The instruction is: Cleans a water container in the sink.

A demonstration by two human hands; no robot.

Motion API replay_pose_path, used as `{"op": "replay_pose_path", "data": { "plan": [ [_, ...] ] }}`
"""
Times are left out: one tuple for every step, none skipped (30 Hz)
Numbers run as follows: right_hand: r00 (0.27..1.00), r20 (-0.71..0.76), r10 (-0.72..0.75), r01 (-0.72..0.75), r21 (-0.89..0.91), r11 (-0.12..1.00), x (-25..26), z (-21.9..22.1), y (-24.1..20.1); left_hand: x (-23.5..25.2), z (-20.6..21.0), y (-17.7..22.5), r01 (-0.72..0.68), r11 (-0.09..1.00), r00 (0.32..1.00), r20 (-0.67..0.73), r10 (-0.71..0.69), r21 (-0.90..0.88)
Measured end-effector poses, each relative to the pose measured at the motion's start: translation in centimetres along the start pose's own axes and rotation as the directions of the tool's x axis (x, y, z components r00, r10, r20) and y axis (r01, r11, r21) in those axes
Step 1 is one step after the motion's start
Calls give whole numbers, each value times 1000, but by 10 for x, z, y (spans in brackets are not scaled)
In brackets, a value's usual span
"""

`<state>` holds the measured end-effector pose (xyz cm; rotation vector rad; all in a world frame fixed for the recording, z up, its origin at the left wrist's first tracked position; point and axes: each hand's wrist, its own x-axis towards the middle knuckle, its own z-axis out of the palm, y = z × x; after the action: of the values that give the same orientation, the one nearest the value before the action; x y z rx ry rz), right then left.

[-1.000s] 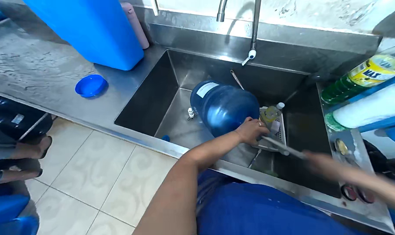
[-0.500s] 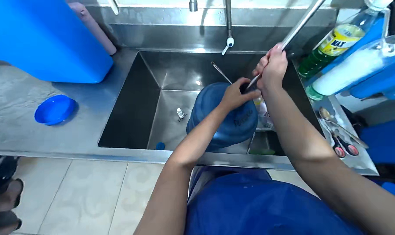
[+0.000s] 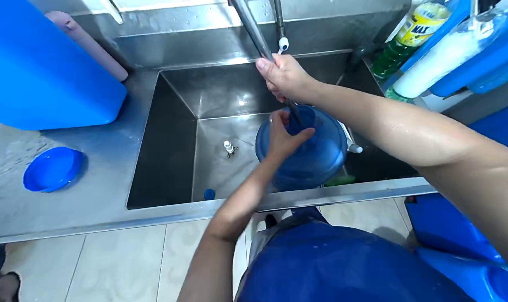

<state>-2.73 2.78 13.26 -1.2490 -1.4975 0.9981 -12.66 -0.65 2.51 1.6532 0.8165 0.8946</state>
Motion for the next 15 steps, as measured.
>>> {"op": "replay_pose_path", "data": {
  "plan": [
    [999,33,26,-26,7,1000,-1,1,2,15,-14,-5,-36,999,988,148,41,-36],
    [998,52,46,-47,17,999,-1,5,4,31,-25,-11,-35,993,950,305,68,-114],
    [997,43,67,-67,9,998,0,12,6,39,-25,-18,-35,978,920,376,111,-205],
    [996,-6,85,-85,-26,996,0,17,5,36,-19,-19,-18,950,930,345,131,-311],
    [992,-87,89,-96,-70,993,2,18,0,23,-9,-13,-8,929,965,241,105,-371],
    [980,-180,89,-106,-89,990,4,18,-8,14,7,-7,-15,930,998,44,33,-368],
    [961,-268,73,-101,-94,990,5,19,-14,3,26,-2,-29,937,986,-166,-31,-347],
    [941,-335,56,-91,-90,992,4,22,-16,-8,41,0,-32,953,948,-310,-66,-302],
    [930,-366,38,-75,-89,993,-1,25,-17,-19,47,0,-7,972,937,-342,-75,-233],
    [928,-372,21,-57,-85,995,-5,24,-18,-24,43,1,16,989,950,-307,-62,-150],
    [928,-373,17,-45,-69,997,-6,20,-19,-20,29,2,25,997,977,-208,-40,-72],
    [923,-383,28,-44,-31,999,-8,15,-16,-8,12,1,-5,1000,997,-72,4,-18],
    [918,-393,41,-31,31,999,-9,12,-14,8,0,-2,-69,998,996,51,69,-4],
    [914,-405,37,3,97,995,-13,13,-13,20,-5,-8,-139,990,985,105,139,-8],
    [907,-421,-3,73,151,986,-23,15,-13,26,1,-13,-207,978,977,52,207,3]
  ]
}}
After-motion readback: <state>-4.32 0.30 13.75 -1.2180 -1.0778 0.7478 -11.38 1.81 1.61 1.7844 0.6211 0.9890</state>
